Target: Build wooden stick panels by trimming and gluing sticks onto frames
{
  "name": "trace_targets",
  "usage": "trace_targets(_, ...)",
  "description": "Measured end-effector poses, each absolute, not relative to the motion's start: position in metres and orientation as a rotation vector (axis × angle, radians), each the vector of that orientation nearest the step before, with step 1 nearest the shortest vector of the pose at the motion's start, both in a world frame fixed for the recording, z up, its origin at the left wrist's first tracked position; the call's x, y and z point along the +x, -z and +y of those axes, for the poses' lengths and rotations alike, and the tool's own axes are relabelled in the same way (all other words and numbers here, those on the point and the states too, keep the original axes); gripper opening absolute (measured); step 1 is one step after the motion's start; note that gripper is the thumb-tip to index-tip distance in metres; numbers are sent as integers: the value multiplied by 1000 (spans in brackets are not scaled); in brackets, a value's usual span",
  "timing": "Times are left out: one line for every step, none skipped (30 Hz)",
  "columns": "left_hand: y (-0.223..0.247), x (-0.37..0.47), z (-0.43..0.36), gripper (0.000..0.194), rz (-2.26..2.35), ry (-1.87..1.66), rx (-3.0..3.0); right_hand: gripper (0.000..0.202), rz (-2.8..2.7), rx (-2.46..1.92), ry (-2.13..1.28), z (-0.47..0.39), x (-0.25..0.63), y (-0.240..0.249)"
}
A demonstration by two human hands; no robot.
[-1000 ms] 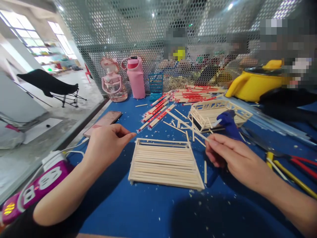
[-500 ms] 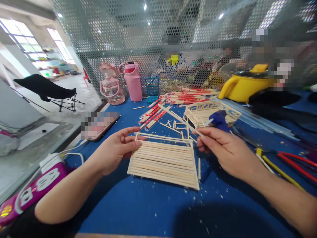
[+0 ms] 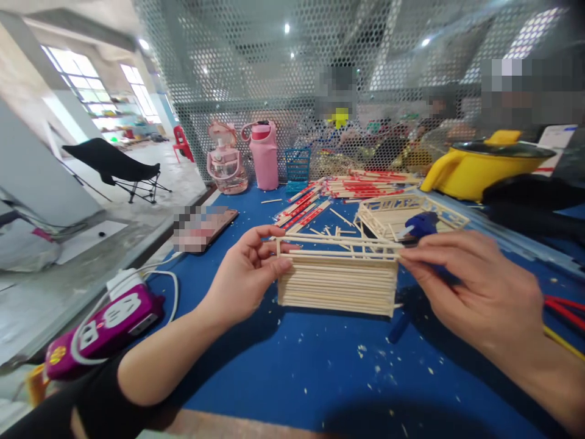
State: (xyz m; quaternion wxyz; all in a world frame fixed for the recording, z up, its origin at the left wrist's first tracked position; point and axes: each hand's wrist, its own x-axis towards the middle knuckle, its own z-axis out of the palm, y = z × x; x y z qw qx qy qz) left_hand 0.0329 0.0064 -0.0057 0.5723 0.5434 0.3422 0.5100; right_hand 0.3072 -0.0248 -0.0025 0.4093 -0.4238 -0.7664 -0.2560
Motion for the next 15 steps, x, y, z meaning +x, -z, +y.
trace_targets(6, 34, 6, 32, 791, -1201, 1279, 10, -1939, -1052, 659, -25, 308, 3)
trace_targets(7, 34, 6, 32, 781, -1202, 1284, 12, -1944, -1044, 665, -25, 308, 4)
trace_targets(7, 35, 5, 32, 772, -1199, 1290, 15, -1946, -1045, 666, -25, 308, 4)
trace_targets(7, 35, 5, 32, 768, -1195, 1293, 16, -1945, -1053, 666, -26, 308, 4)
trace_targets(7, 35, 5, 32, 770, -1191, 1292, 17, -1946, -1062, 662, -26, 307, 4)
trace_targets(7, 35, 4, 33, 776, -1190, 1286, 17, -1944, -1069, 659, -27, 307, 4)
trace_targets(6, 35, 4, 34, 784, -1190, 1277, 16, -1942, -1071, 658, -27, 306, 4)
trace_targets(6, 35, 4, 34, 791, -1191, 1269, 16, -1941, -1073, 654, -27, 306, 4)
trace_targets(6, 35, 4, 35, 792, -1192, 1264, 15, -1938, -1075, 650, -27, 305, 3)
trace_targets(6, 35, 3, 35, 788, -1193, 1262, 15, -1935, -1073, 646, -27, 304, 3)
trace_targets(5, 35, 3, 34, 781, -1191, 1262, 15, -1935, -1069, 645, -28, 304, 3)
trace_targets(5, 35, 3, 34, 776, -1191, 1264, 14, -1941, -1062, 645, -28, 303, 2)
trace_targets(5, 35, 3, 33, 776, -1190, 1267, 14, -1955, -1059, 641, -28, 302, 2)
trace_targets(5, 35, 3, 33, 779, -1190, 1268, 13, -1968, -1055, 637, -28, 302, 1)
trace_targets(5, 35, 3, 34, 785, -1189, 1269, 13, -1980, -1052, 633, -29, 301, 1)
